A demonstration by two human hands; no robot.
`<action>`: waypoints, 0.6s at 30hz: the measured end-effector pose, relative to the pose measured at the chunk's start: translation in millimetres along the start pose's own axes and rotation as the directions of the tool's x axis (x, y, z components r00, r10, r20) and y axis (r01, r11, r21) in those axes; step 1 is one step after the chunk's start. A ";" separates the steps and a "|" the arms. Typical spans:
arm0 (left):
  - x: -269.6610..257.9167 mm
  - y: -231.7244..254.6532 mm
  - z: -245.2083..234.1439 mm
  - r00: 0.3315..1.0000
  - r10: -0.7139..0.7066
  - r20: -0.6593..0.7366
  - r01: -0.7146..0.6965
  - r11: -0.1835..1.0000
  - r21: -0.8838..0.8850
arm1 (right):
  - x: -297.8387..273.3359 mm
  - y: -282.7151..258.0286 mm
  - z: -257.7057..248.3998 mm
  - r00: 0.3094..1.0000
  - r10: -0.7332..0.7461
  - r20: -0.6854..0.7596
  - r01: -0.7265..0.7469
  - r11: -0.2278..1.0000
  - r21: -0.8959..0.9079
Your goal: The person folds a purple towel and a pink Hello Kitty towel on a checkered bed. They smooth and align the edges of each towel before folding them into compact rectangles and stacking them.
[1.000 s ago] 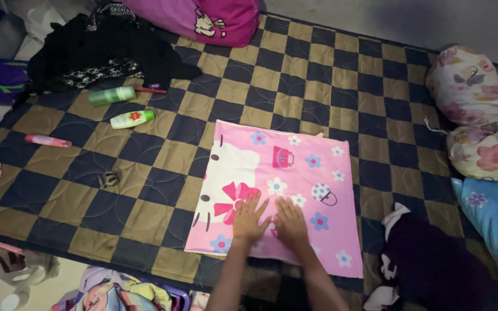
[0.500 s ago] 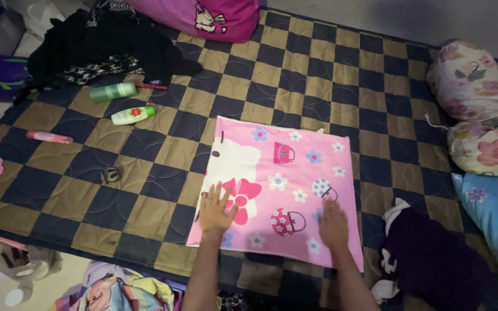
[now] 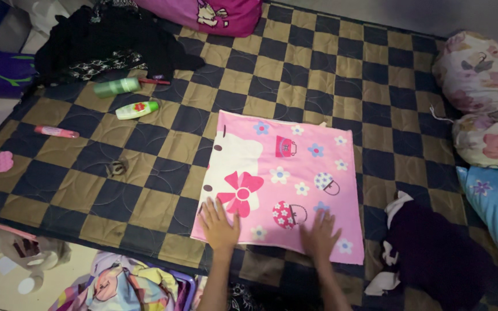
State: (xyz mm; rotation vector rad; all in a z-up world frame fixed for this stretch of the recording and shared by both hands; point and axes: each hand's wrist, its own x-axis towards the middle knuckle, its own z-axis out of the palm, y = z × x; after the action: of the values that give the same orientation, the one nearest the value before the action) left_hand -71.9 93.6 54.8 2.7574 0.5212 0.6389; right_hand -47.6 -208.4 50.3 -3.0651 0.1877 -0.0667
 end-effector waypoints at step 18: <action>-21.1 97.3 46.0 0.922 0.342 0.180 -0.283 0.915 -0.288 | 0.9 -63.2 39.5 0.842 -0.500 -0.203 0.531 0.836 0.138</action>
State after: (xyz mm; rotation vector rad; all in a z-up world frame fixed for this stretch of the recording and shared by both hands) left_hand -40.7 -10.3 39.0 2.6333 -0.0600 0.4112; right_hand -37.2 -143.3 15.5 -2.8211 -0.6151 -0.3378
